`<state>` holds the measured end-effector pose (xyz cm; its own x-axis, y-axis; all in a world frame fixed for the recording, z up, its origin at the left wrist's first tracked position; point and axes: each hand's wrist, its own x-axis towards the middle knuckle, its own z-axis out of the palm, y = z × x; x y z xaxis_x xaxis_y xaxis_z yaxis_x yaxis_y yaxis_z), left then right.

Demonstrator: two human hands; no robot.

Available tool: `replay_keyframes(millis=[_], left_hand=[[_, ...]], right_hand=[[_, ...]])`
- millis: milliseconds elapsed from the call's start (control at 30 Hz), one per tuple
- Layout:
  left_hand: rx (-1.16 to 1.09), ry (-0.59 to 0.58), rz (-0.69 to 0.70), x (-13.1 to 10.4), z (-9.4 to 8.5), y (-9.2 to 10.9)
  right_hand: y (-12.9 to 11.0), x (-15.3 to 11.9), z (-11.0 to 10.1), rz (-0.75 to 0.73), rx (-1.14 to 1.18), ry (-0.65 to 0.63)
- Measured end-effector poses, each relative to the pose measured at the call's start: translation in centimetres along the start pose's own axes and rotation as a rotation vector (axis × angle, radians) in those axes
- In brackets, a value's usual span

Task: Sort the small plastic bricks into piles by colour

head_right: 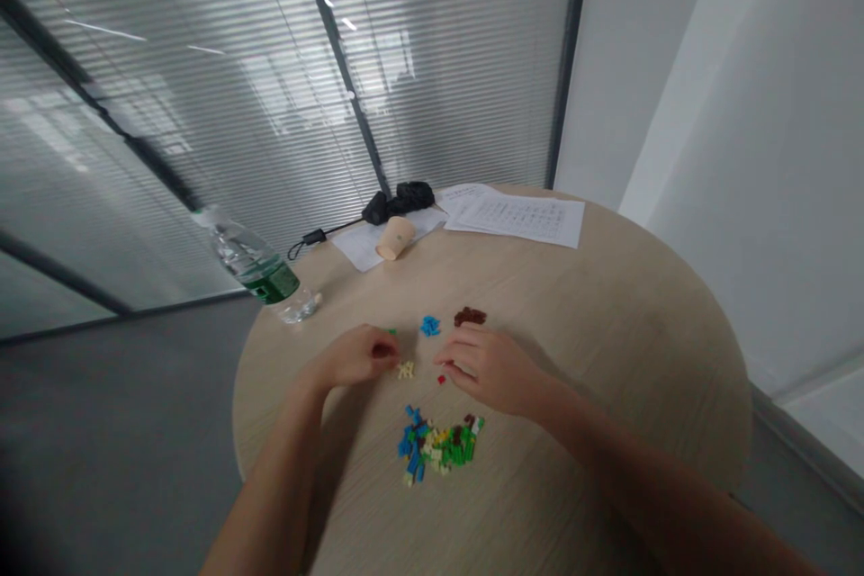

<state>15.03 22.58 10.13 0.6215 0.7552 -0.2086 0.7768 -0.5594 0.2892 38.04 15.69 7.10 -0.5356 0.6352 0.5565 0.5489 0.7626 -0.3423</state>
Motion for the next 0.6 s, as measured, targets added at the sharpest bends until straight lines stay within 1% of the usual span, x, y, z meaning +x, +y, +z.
replay_keyframes(millis=[100, 233, 367, 433, 600], left_hand=[[0.053, -0.004, 0.016, 0.1, 0.1, 0.4], [0.06, -0.007, 0.001, 0.0, -0.1, 0.7], [0.048, 0.053, -0.039, -0.4, -0.5, 0.5], [0.043, 0.065, -0.063, -0.6, -0.8, 0.2], [0.066, 0.017, -0.094, -0.9, -1.0, 0.0]], right_hand=[[0.0, -0.1, 0.1, 0.004, 0.002, -0.008], [0.1, -0.1, 0.1, 0.001, 0.004, -0.014], [0.2, -0.2, 0.2, -0.001, 0.026, -0.022], [0.3, -0.2, 0.2, 0.001, 0.032, -0.024], [0.3, -0.2, 0.2, 0.012, 0.021, -0.028]])
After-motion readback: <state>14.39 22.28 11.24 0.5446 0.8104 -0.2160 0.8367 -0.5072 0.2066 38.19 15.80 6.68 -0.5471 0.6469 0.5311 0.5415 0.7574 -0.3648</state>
